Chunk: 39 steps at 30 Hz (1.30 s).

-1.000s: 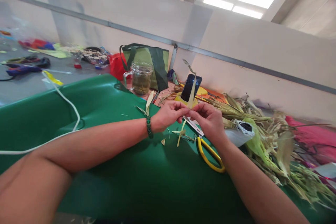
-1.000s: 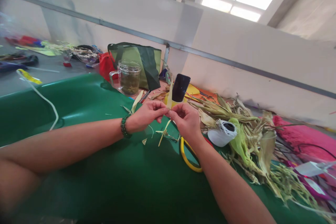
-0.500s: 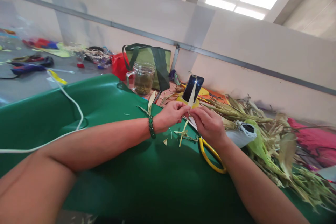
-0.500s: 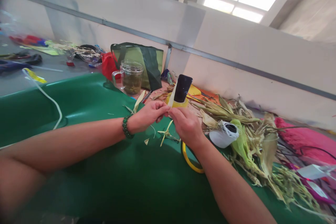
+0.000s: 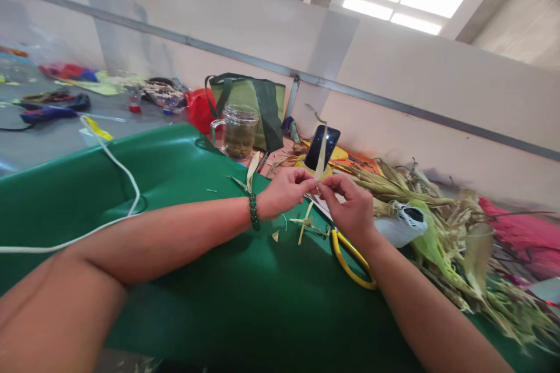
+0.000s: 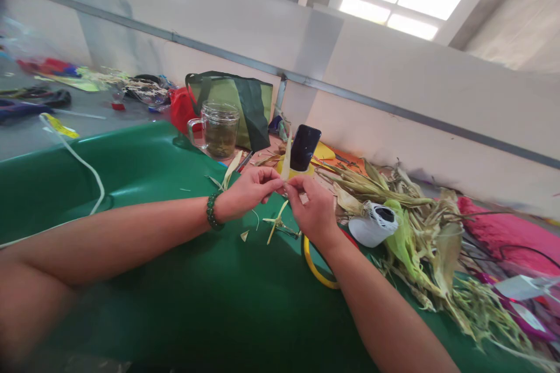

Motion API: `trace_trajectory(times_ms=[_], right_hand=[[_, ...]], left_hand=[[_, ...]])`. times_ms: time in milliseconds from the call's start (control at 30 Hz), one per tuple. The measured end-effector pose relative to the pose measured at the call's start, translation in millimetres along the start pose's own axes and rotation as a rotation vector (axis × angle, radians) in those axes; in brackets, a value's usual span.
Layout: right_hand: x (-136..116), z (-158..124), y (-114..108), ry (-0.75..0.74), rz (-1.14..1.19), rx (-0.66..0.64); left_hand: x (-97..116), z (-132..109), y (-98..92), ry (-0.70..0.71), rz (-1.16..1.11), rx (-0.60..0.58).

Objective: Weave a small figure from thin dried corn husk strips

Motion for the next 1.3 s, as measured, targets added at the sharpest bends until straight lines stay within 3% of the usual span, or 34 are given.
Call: trace_trajectory(times_ms=[67, 167, 400, 500, 667, 1033, 1300], right_hand=[[-7, 0, -2, -0.14, -0.009, 0.041], [-14, -1, 0, -0.293, -0.051, -0.009], [-12, 0, 2, -0.283, -0.137, -0.06], [-8, 1, 3, -0.191, -0.078, -0.059], [11, -1, 8, 0.115, 0.034, -0.093], [26, -5, 21, 0.619, 0.537, -0.143], [28, -10, 25, 0.723, 0.661, -0.089]], left_hand=[[-4, 0, -0.1, -0.058, -0.025, 0.006], [-9, 0, 1.6, -0.12, -0.064, -0.016], [-9, -1, 4.0, -0.089, -0.13, -0.027], [-8, -2, 3.5, -0.025, -0.118, -0.012], [-8, -2, 2.5, 0.078, -0.083, 0.01], [-6, 3, -1.5, 0.15, 0.056, 0.048], [-8, 2, -0.9, 0.201, 0.161, 0.065]])
Point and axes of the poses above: each hand's wrist, its own z-axis towards the middle knuckle, its own y-axis out of the palm, x = y × z, the point moved 7 cm from there along z, towards the middle knuckle, and after that the axes turned 9 degrees about x, right-handed, at the moved point
